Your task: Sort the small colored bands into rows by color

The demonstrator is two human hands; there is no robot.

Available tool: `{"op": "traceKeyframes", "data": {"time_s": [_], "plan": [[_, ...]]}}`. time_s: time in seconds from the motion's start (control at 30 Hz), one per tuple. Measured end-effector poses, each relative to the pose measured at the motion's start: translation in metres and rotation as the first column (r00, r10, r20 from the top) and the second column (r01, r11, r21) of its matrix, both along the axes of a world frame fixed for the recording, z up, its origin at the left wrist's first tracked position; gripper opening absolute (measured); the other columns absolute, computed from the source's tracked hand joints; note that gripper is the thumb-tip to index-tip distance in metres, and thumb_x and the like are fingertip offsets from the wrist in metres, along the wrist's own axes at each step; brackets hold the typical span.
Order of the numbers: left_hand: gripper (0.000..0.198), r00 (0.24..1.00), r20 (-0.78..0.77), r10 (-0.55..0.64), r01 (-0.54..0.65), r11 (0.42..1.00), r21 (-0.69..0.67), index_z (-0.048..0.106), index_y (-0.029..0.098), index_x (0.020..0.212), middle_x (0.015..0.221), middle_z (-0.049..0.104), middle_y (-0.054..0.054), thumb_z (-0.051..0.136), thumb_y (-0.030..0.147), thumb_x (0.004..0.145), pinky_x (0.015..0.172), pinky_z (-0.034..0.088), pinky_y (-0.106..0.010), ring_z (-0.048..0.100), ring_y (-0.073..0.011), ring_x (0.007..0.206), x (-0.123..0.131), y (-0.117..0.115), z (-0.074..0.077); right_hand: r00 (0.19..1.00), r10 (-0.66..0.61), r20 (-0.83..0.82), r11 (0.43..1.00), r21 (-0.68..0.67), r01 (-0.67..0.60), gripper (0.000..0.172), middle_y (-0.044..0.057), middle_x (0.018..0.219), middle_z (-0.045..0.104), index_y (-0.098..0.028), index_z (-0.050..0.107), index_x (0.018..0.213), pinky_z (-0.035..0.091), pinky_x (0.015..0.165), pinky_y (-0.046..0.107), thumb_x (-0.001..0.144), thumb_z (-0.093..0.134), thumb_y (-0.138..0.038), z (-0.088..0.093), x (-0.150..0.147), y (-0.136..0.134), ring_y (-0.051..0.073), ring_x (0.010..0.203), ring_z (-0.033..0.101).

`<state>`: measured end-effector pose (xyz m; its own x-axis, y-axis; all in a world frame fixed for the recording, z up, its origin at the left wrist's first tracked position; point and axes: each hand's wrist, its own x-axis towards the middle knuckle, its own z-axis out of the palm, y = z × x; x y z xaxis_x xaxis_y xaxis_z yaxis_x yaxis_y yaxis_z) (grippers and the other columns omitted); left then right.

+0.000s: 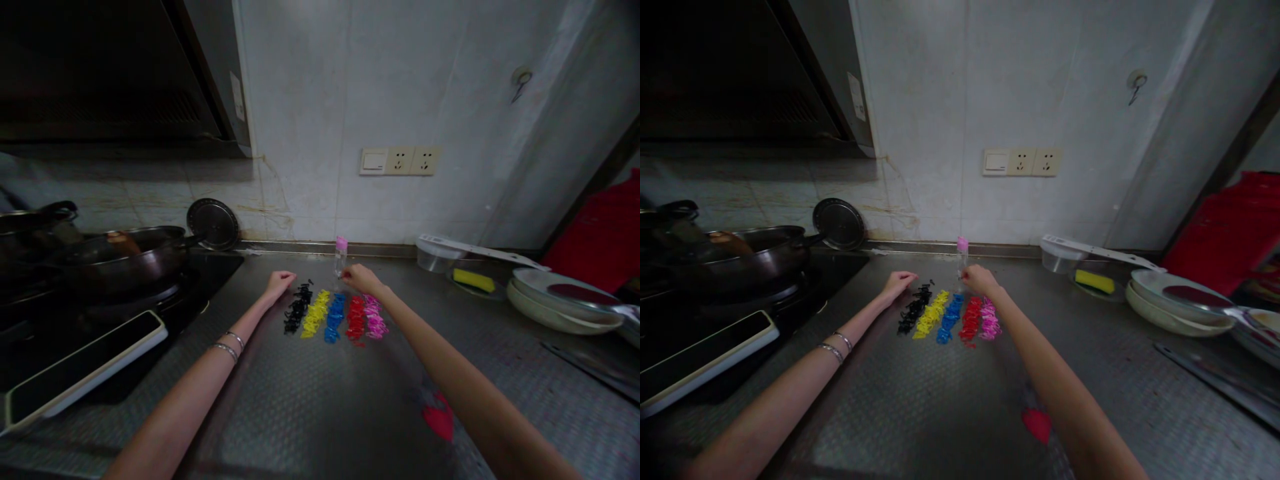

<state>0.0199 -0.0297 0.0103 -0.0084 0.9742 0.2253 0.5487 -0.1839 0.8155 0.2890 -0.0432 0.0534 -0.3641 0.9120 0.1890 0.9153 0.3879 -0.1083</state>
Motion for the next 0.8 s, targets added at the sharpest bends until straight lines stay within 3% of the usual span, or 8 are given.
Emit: {"op": "traceKeyframes", "data": {"time_s": [0.2, 0.37, 0.8], "plan": [[0.028, 1.000, 0.014, 0.012, -0.012, 1.000, 0.000, 0.068, 0.010, 0.083, 0.078, 0.068, -0.006, 0.049, 0.027, 0.071, 0.059, 0.041, -0.020, 0.057, -0.0123, 0.065, 0.003, -0.002, 0.003, 0.974, 0.123, -0.189, 0.992, -0.002, -0.126, 0.021, 0.006, 0.084, 0.067, -0.015, 0.066, 0.088, 0.042, 0.066, 0.018, 0.073, 0.051, -0.016, -0.001, -0.052, 0.009, 0.014, 0.076, 0.059], [0.025, 0.999, 0.044, -0.008, 0.006, 0.999, 0.044, 0.069, 0.009, 0.076, 0.070, 0.066, -0.005, 0.050, 0.024, 0.068, 0.058, 0.040, -0.021, 0.056, -0.0134, 0.062, 0.003, -0.002, 0.001, 0.986, 0.058, -0.155, 0.994, -0.087, -0.072, 0.021, 0.008, 0.084, 0.067, -0.014, 0.068, 0.085, 0.041, 0.066, 0.019, 0.071, 0.052, -0.016, -0.011, -0.084, 0.015, 0.015, 0.078, 0.060], [0.021, 0.995, 0.099, 0.025, -0.030, 0.998, 0.048, 0.068, 0.010, 0.067, 0.050, 0.056, 0.000, 0.051, 0.022, 0.064, 0.051, 0.034, -0.020, 0.046, -0.0100, 0.049, 0.002, 0.000, -0.003, 0.954, 0.049, -0.295, 0.990, -0.109, -0.084, 0.026, 0.008, 0.084, 0.068, -0.013, 0.070, 0.086, 0.043, 0.068, 0.020, 0.066, 0.054, -0.019, -0.028, -0.095, 0.042, 0.018, 0.080, 0.061]]}}
